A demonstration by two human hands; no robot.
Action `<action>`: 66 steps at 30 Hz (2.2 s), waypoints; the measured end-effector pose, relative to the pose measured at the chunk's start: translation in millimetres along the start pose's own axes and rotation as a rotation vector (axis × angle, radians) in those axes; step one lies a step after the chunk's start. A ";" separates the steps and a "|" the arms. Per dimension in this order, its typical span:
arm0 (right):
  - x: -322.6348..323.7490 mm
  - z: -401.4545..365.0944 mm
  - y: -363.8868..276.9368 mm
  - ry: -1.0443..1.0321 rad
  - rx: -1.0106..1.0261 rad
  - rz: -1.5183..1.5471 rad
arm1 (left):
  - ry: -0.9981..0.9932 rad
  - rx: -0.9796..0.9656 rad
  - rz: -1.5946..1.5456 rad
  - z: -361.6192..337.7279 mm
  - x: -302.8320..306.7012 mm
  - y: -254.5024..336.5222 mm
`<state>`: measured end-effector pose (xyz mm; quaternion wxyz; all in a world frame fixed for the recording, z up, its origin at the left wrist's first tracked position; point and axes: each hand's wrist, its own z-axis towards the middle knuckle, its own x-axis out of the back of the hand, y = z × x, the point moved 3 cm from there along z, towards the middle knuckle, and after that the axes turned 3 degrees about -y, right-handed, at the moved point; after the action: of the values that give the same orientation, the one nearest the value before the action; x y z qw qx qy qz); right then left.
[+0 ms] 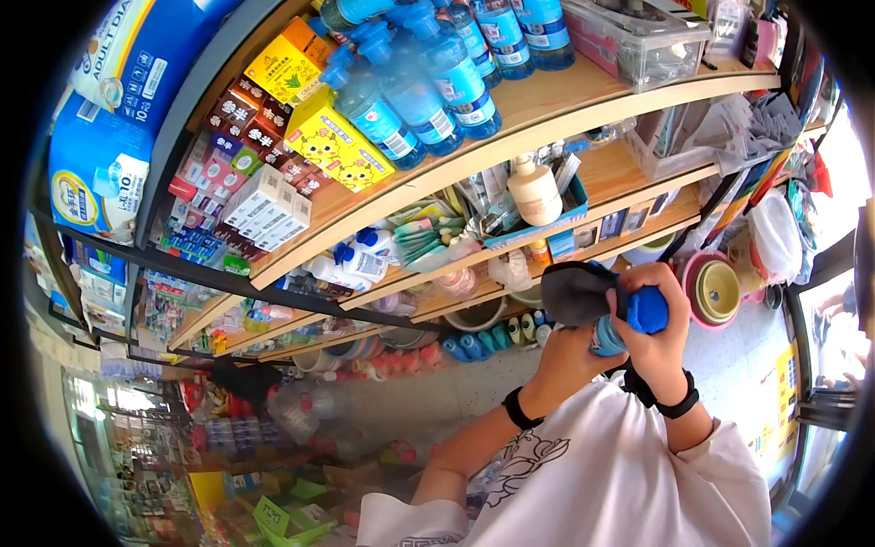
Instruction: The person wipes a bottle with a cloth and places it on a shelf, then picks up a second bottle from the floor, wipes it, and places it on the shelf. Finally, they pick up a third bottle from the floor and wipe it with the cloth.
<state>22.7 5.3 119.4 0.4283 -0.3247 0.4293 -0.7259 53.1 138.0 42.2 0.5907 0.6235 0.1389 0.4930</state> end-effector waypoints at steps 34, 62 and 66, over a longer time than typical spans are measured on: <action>45.7 -13.8 50.7 -0.045 -0.125 0.243 | 0.012 -0.040 -0.386 65.4 43.3 72.2; 38.8 7.4 37.8 -0.084 -0.467 0.475 | 0.307 -0.057 -0.292 231.1 140.9 94.4; 38.5 28.8 29.2 -0.085 -0.410 0.498 | 0.362 -0.077 -0.227 235.2 137.6 85.5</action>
<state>40.6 -47.0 109.1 0.5360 -0.3191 0.6144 -0.4832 266.7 78.4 222.1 0.6312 0.4821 0.2929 0.5322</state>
